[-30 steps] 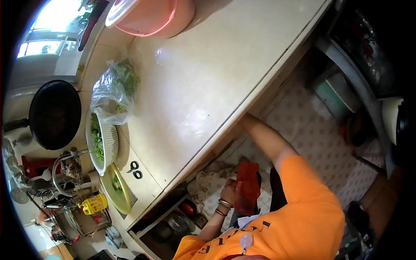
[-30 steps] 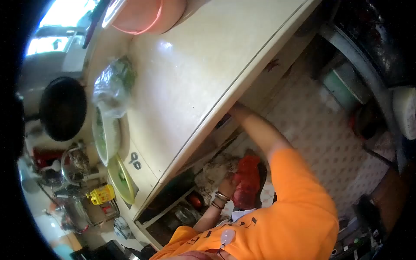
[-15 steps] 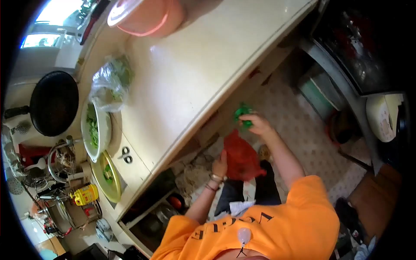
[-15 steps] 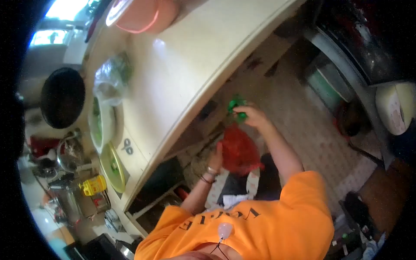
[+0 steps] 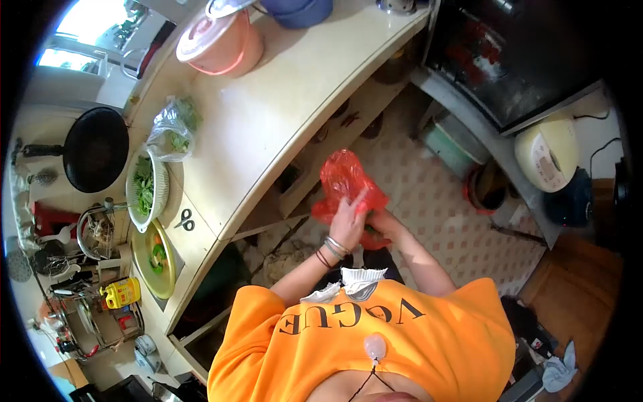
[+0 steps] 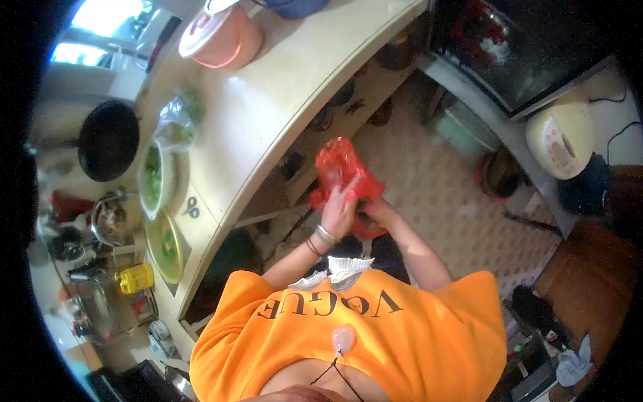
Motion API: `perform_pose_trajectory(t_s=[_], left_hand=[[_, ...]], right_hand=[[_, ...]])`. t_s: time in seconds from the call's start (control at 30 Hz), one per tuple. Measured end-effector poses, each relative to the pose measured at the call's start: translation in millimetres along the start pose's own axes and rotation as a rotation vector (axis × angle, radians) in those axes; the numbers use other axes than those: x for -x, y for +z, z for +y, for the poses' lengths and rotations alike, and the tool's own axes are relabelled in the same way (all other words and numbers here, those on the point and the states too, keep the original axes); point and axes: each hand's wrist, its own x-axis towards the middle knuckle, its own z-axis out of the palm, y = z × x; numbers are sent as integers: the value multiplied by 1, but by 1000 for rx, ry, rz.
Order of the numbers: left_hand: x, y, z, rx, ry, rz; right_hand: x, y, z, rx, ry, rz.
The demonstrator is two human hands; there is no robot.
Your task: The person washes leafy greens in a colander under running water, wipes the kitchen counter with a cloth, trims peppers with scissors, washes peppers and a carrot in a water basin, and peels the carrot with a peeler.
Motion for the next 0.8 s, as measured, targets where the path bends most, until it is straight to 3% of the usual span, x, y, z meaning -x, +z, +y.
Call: perform_pose_trajectory(t_s=[0.1,0.23,0.3,0.37,0.43,0.5,0.53,0.63,0.67,0.7,0.8], left_hand=[[7,4,31,179,182,-163],[-4,-15,59,485,114,-157],[-28,-38,64,517,269,103],[-49,-75,62,368,214,278],[-65,-107,52,507,46,348],[-78,-122,57,824,5,402],[-85,-129,50,847,51,387],[-99,-148,67,837,79,354],[-110,-154,67,849,104,358],[-118,-158,67,821,162,341],[-149,-178,66,767,287,292]], right_hand=[[-15,-10,-19,63,-156,51],[-33,-7,-86,208,-332,-29],[-44,-7,-122,295,-362,-81],[-51,-19,-160,389,-303,-141],[-50,-33,-204,458,-177,-210],[-40,-33,-257,320,-36,-282],[-21,-12,-286,201,-22,-168],[-30,-14,-339,865,-126,-70],[-34,-14,-350,1062,-302,-78],[-25,1,-371,1248,-341,-33],[-45,3,-408,1439,-474,81]])
